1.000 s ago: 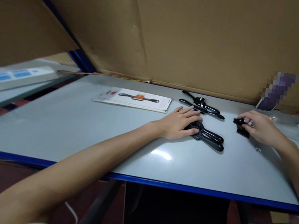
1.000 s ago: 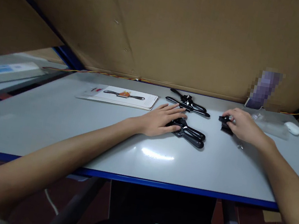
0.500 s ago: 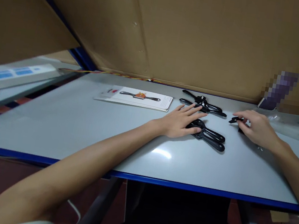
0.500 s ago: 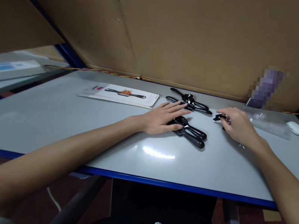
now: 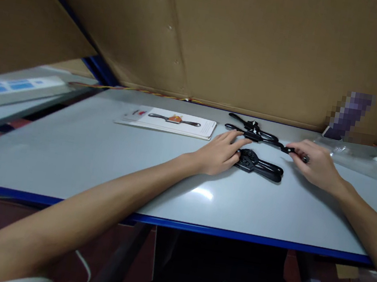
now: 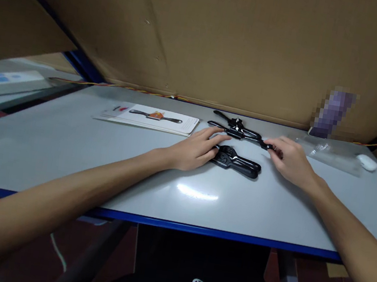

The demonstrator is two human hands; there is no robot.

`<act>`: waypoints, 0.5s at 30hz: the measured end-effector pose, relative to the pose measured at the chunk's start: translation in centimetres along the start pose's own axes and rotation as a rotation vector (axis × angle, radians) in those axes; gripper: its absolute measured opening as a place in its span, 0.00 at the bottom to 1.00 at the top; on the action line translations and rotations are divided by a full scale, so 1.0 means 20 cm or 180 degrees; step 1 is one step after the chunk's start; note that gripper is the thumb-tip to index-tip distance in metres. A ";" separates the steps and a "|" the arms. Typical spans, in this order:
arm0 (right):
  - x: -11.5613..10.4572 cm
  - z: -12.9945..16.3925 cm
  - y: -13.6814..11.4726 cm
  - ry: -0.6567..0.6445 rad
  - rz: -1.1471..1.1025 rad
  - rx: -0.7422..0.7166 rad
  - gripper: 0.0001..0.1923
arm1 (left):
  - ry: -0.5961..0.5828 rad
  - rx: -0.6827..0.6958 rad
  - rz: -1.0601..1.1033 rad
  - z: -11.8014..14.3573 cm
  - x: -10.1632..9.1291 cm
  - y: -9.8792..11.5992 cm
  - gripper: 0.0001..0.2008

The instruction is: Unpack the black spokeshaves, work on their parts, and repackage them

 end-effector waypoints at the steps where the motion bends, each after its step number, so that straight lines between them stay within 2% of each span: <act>1: -0.02 0.00 -0.02 0.0078 -0.0031 -0.0085 0.16 | -0.0044 -0.0002 -0.0028 0.01 0.00 0.01 0.28; 4: -0.09 0.01 -0.04 0.0317 -0.0040 -0.0198 0.17 | -0.0211 -0.0027 -0.0185 0.02 0.02 0.04 0.28; 8: -0.14 0.01 0.00 0.0485 0.0028 -0.0101 0.20 | -0.0380 -0.0199 -0.0405 0.03 0.02 0.05 0.29; 11: -0.11 0.00 0.03 0.0368 0.0050 -0.0017 0.18 | -0.0453 -0.0214 -0.0502 0.03 0.02 0.05 0.31; 15: -0.02 0.00 0.02 -0.0010 0.0000 -0.0069 0.18 | -0.0554 -0.0144 -0.0435 0.03 0.02 0.06 0.32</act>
Point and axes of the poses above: each hand's wrist, its own z-axis away from the middle knuckle, its own x-axis out of the palm, y = z × x, the point moved 9 cm from there along -z, towards the middle knuckle, and after that the axes turned 6 degrees about x, right-handed, at the moved point
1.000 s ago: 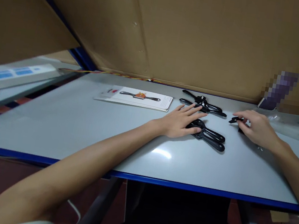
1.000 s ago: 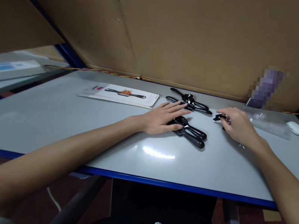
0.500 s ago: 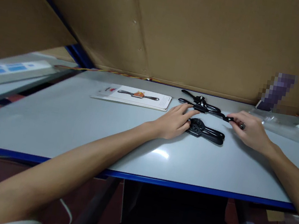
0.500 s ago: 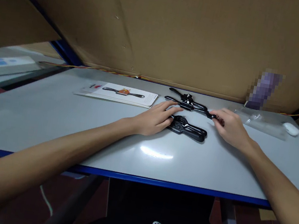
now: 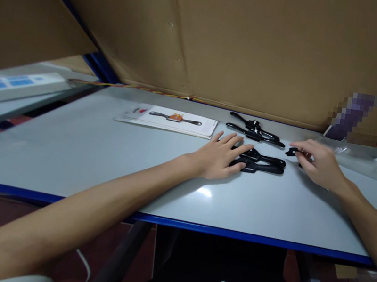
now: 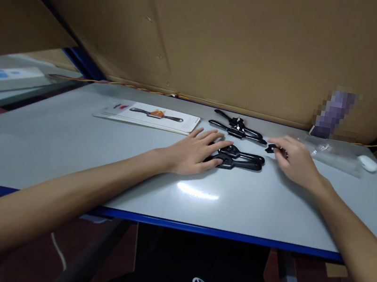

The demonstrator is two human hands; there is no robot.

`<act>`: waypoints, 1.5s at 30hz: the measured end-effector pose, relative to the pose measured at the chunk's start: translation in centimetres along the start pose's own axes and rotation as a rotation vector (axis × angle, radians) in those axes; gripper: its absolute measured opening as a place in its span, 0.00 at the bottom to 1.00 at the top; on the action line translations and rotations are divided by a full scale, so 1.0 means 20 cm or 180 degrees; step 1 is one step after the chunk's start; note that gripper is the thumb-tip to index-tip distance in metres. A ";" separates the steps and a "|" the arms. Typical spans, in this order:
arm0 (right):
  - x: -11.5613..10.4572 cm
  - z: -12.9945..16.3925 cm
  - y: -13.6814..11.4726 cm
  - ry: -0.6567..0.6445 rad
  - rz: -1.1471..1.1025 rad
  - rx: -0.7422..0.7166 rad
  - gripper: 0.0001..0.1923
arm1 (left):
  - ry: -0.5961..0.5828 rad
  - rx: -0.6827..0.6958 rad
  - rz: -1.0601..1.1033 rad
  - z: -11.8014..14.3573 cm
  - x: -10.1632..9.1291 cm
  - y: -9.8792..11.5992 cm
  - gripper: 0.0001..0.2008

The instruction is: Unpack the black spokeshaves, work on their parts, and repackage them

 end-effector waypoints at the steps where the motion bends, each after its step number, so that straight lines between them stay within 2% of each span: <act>1: 0.03 0.00 -0.01 -0.0102 -0.0020 -0.0043 0.18 | -0.0019 0.0009 0.0038 0.00 0.00 0.00 0.32; 5: 0.10 0.01 -0.03 -0.0336 0.0036 -0.0130 0.19 | -0.0025 0.0068 0.0185 0.00 0.00 -0.01 0.34; 9: 0.07 0.00 0.00 -0.0300 0.0249 -0.0044 0.19 | -0.0033 0.0050 0.0341 0.00 0.01 -0.03 0.38; 13: -0.06 -0.02 0.13 -0.0025 0.0660 0.0625 0.16 | -0.0006 0.0045 0.0463 0.00 0.01 -0.03 0.40; 15: -0.11 -0.02 0.20 -0.0025 0.0790 0.1013 0.14 | 0.0021 0.0031 0.0519 0.00 0.01 -0.02 0.40; 19: -0.14 0.00 0.30 -0.0276 0.0832 0.1382 0.15 | 0.0164 -0.0122 0.0917 0.00 -0.01 -0.04 0.36; 24: -0.04 0.04 0.38 -0.1086 0.0743 0.1298 0.27 | 0.0659 -0.0495 0.1493 -0.01 -0.04 -0.12 0.29; 27: 0.01 0.05 0.43 -0.1327 0.0563 0.1215 0.31 | 0.0752 -0.0524 0.1405 -0.02 -0.05 -0.14 0.26; 33: 0.03 0.06 0.47 -0.1456 0.0109 0.1413 0.26 | 0.0697 -0.0198 0.1067 -0.03 -0.06 -0.10 0.24; 37: 0.01 0.03 0.42 -0.1205 0.0045 0.1443 0.30 | 0.0633 -0.0126 0.0919 -0.03 -0.07 -0.08 0.22; 41: 0.00 0.00 0.29 -0.1009 -0.0201 0.1207 0.35 | 0.0624 -0.0091 0.0898 -0.03 -0.06 -0.08 0.22; 45: -0.05 -0.03 0.13 -0.0585 -0.0377 0.1057 0.33 | 0.0720 -0.0146 0.0866 -0.03 -0.06 -0.09 0.23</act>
Point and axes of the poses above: each hand's wrist, its own z-axis away from the middle knuckle, its own x-axis out of the palm, y = z × x, the point moved 9 cm from there along -z, towards the middle knuckle, and after that the axes turned 6 degrees about x, right-handed, at the moved point
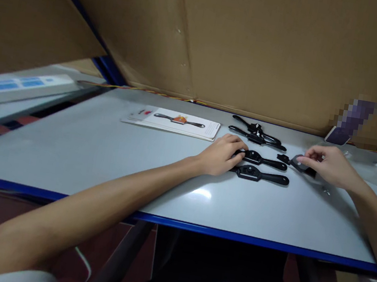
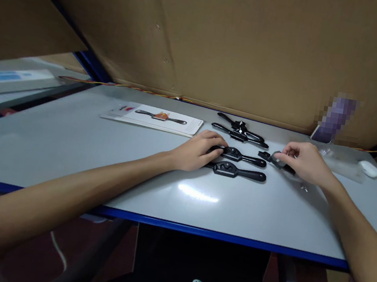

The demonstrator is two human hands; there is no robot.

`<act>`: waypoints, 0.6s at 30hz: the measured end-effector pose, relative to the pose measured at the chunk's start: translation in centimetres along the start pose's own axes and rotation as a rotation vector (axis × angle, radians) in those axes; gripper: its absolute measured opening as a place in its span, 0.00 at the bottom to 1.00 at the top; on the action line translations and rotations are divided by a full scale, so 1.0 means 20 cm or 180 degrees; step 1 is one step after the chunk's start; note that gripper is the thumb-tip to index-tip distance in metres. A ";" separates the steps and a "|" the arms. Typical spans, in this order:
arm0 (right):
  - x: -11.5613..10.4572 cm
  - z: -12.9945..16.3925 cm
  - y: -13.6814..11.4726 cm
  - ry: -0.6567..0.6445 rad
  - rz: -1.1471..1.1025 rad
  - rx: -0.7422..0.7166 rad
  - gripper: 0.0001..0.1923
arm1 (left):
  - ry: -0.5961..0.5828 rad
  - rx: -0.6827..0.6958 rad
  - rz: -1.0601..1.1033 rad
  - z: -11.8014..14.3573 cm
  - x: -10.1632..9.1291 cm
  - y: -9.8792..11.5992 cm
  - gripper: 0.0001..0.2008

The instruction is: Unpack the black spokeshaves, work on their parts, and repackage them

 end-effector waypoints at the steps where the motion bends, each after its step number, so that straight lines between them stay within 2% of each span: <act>1: -0.01 0.01 -0.04 0.0122 -0.0037 -0.0019 0.32 | 0.0007 -0.0028 -0.0016 0.00 0.00 0.00 0.24; 4: -0.01 0.02 -0.16 0.0333 -0.0155 -0.0021 0.27 | -0.0078 -0.0019 -0.0004 0.00 0.01 0.00 0.26; 8: 0.07 -0.03 -0.33 0.0276 -0.0274 -0.0227 0.26 | -0.0234 0.0172 0.0062 0.00 0.02 0.05 0.26; 13: 0.22 -0.14 -0.48 -0.0138 -0.0333 -0.0585 0.30 | -0.0247 0.0220 0.0028 0.01 0.02 0.06 0.26; 18: 0.32 -0.20 -0.47 -0.0696 -0.0262 -0.0646 0.28 | -0.0202 0.0239 0.0010 0.00 0.02 0.04 0.23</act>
Point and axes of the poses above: each hand's wrist, its own z-axis away from the middle knuckle, its own x-axis out of the palm, y = z × x, the point moved 9 cm from there along -z, towards the middle knuckle, and after that the axes turned 6 degrees about x, right-handed, at the moved point
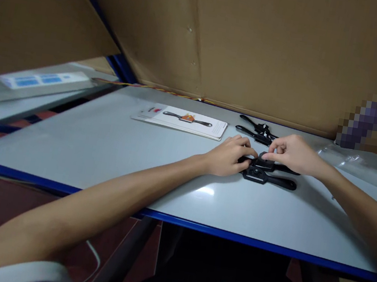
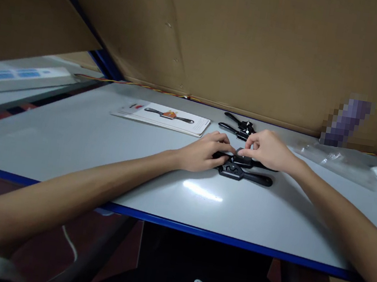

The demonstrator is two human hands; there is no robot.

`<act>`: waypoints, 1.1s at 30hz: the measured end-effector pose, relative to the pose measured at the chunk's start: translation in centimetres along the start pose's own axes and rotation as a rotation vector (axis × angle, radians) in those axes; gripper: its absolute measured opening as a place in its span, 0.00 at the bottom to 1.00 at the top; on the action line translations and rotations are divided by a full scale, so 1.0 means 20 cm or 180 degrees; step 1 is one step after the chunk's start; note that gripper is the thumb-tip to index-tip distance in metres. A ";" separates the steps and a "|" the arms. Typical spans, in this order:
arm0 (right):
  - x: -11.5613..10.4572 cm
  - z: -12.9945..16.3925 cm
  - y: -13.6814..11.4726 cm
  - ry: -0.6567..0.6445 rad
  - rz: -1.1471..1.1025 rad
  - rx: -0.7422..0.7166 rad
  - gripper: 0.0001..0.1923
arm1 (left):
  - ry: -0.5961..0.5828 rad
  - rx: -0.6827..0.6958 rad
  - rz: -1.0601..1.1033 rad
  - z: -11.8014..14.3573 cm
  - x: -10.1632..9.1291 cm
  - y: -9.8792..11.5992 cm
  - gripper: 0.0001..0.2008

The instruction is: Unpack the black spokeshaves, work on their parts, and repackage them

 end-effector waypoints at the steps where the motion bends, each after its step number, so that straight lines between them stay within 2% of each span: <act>1: 0.02 0.00 0.01 -0.0084 -0.0015 0.0005 0.27 | 0.0000 0.0003 -0.0006 0.00 0.00 0.00 0.23; 3: 0.04 0.01 0.03 -0.0143 -0.0007 0.0019 0.23 | 0.0000 0.0005 -0.0018 0.00 0.00 0.00 0.23; 6: 0.02 0.05 0.05 0.0063 0.0125 -0.0023 0.21 | -0.0005 0.0011 -0.0050 0.00 0.00 0.00 0.23; 9: -0.09 0.11 0.08 0.0559 0.0312 -0.0049 0.19 | -0.0015 0.0014 -0.0127 0.00 -0.01 0.01 0.24; 13: -0.26 0.21 0.18 0.1097 0.0567 0.0225 0.15 | -0.0008 0.0047 -0.0230 0.00 -0.01 0.02 0.23; 18: -0.30 0.27 0.28 0.1032 0.0725 0.0567 0.17 | 0.0122 0.0129 -0.0471 0.00 -0.03 0.04 0.23; 21: -0.27 0.26 0.28 0.0988 0.0846 0.0481 0.14 | 0.0158 0.0225 -0.0597 0.01 -0.04 0.07 0.24; 24: -0.20 0.24 0.26 0.0792 0.1212 0.0208 0.13 | 0.0106 0.0111 -0.0447 0.01 -0.02 0.05 0.26; 27: -0.18 0.23 0.30 0.0703 0.1433 0.0329 0.16 | 0.0024 -0.0032 -0.0305 0.01 0.00 0.01 0.29; 30: -0.19 0.24 0.37 0.0644 0.1270 0.0654 0.17 | -0.0042 -0.0041 -0.0250 0.02 0.02 0.00 0.29; 33: -0.17 0.23 0.39 0.0467 0.1023 0.0686 0.17 | -0.0105 0.0015 -0.0210 0.03 0.03 0.02 0.28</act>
Point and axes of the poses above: each hand's wrist, its own z-axis away from the middle knuckle, its own x-axis out of the palm, y = z × x, the point moved 9 cm from there along -z, towards the middle knuckle, and after that the axes turned 6 degrees about x, right-handed, at the moved point
